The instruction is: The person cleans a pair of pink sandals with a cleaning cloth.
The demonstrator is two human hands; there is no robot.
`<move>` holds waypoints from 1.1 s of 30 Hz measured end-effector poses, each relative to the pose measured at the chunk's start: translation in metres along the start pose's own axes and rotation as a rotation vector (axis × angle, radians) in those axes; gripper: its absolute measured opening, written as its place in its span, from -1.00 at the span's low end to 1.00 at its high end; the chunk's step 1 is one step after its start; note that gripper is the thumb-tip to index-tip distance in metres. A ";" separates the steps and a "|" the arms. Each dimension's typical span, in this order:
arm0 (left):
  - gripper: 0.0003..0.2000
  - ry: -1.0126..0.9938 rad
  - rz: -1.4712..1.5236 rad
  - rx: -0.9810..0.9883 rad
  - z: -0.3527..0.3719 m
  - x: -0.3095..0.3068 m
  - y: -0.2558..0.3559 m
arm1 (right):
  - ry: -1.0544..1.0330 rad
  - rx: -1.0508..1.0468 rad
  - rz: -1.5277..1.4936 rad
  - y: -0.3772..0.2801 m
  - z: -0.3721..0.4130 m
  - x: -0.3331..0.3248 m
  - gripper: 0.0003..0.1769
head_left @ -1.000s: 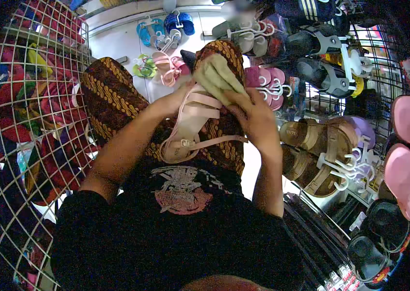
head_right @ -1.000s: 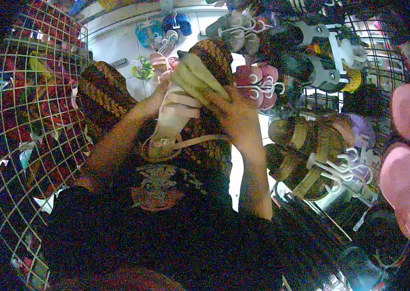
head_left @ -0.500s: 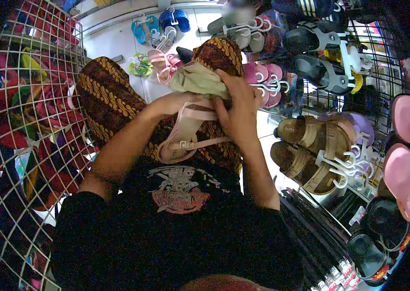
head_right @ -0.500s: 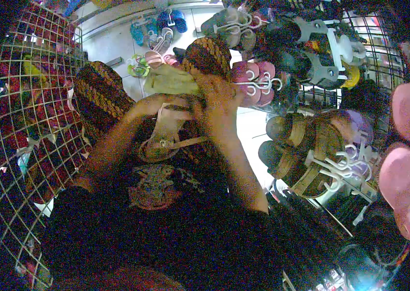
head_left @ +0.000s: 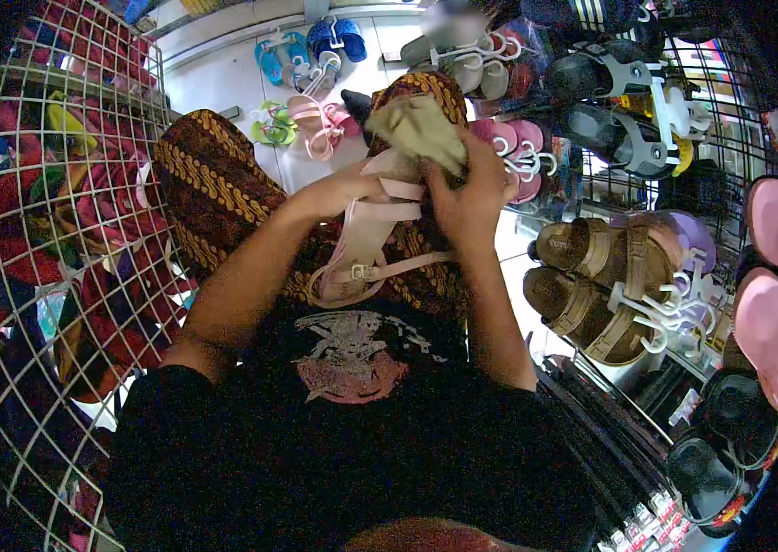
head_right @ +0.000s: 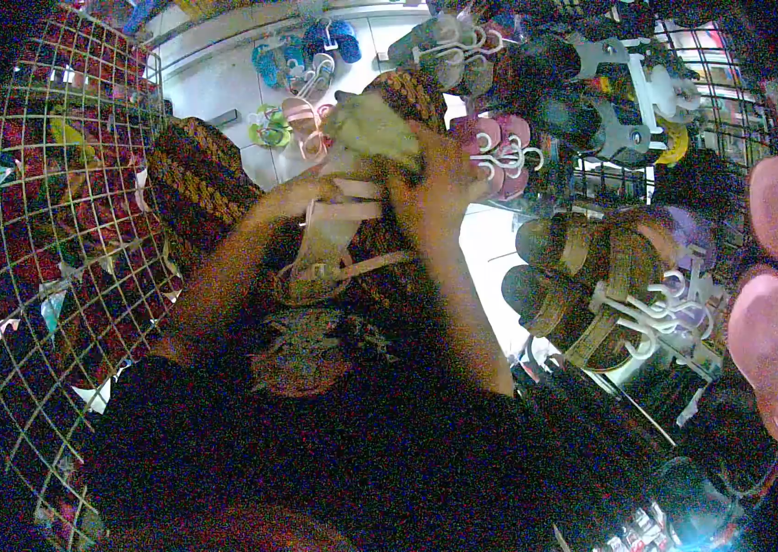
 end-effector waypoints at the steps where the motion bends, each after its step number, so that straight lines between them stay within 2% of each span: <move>1: -0.54 0.028 0.020 0.012 -0.008 -0.008 -0.019 | 0.015 -0.030 0.021 -0.005 0.001 0.001 -0.40; 2: -0.58 -0.034 -0.472 0.111 -0.027 -0.021 -0.047 | -0.092 -0.089 0.100 -0.022 0.004 0.007 -0.41; 4: -0.62 -0.048 -0.180 0.081 -0.012 -0.018 -0.034 | -0.075 -0.044 0.023 -0.014 0.002 0.005 -0.41; 5: -0.65 -0.064 0.082 0.073 0.001 -0.003 -0.005 | -0.063 -0.021 -0.017 -0.007 0.000 0.005 -0.41; 6: -0.67 -0.079 0.345 0.063 0.014 0.012 0.024 | 0.049 -0.011 0.022 0.004 -0.001 -0.001 -0.41; 9: -0.58 -0.086 0.440 0.068 0.022 0.022 0.038 | 0.060 0.009 0.083 0.002 0.003 0.000 -0.40; 11: -0.49 -0.068 -0.004 0.086 0.002 -0.013 -0.014 | 0.005 -0.036 0.016 -0.001 0.003 0.003 -0.40; 13: -0.54 -0.126 0.236 0.013 0.006 -0.002 -0.006 | -0.044 -0.082 -0.057 -0.003 0.002 0.007 -0.40; 14: -0.66 -0.194 0.506 0.055 0.019 0.021 0.031 | -0.020 0.066 -0.052 0.014 0.002 0.006 -0.38; 16: -0.66 -0.094 0.305 0.132 0.013 0.005 0.008 | -0.014 0.038 -0.074 0.014 -0.001 0.009 -0.37; 17: -0.63 -0.035 0.037 0.060 0.004 -0.009 -0.009 | -0.012 0.024 -0.083 0.012 -0.001 0.011 -0.37; 18: -0.60 0.002 -0.227 -0.022 0.000 -0.013 -0.008 | -0.071 -0.047 0.152 -0.012 0.004 0.010 -0.39; 21: -0.59 -0.038 0.134 -0.009 0.015 0.001 0.011 | -0.087 -0.035 0.057 -0.009 -0.005 0.005 -0.41; 22: -0.54 -0.011 0.171 0.128 0.019 0.011 0.038 | 0.017 0.079 -0.073 0.006 -0.006 0.002 -0.42; 25: -0.46 -0.058 0.149 0.042 0.019 0.016 0.042 | -0.118 0.002 0.044 -0.007 -0.006 0.010 -0.36; 26: -0.44 -0.044 0.178 0.060 0.020 0.015 0.041 | -0.125 -0.135 0.170 -0.023 0.000 0.013 -0.37; 29: -0.40 0.005 0.258 0.123 0.024 0.011 0.037 | -0.140 0.104 -0.125 0.009 -0.012 0.011 -0.35; 30: -0.35 -0.117 0.485 0.045 0.035 0.026 0.052 | -0.052 0.151 -0.185 0.014 -0.015 0.006 -0.34; 32: -0.32 0.014 0.073 -0.084 0.023 0.000 0.016 | -0.115 -0.047 -0.008 -0.008 -0.009 0.008 -0.36; 33: -0.30 0.030 0.049 -0.083 0.024 0.001 0.021 | -0.146 -0.145 0.080 -0.022 -0.005 0.010 -0.37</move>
Point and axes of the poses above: each hand's wrist, its own z-axis away from the middle knuckle, its own x-axis out of the palm, y = z × x, the point moved 7 cm from there along -z, towards the middle knuckle, and after that the axes turned 2 degrees about -z, right-handed, at the moved point
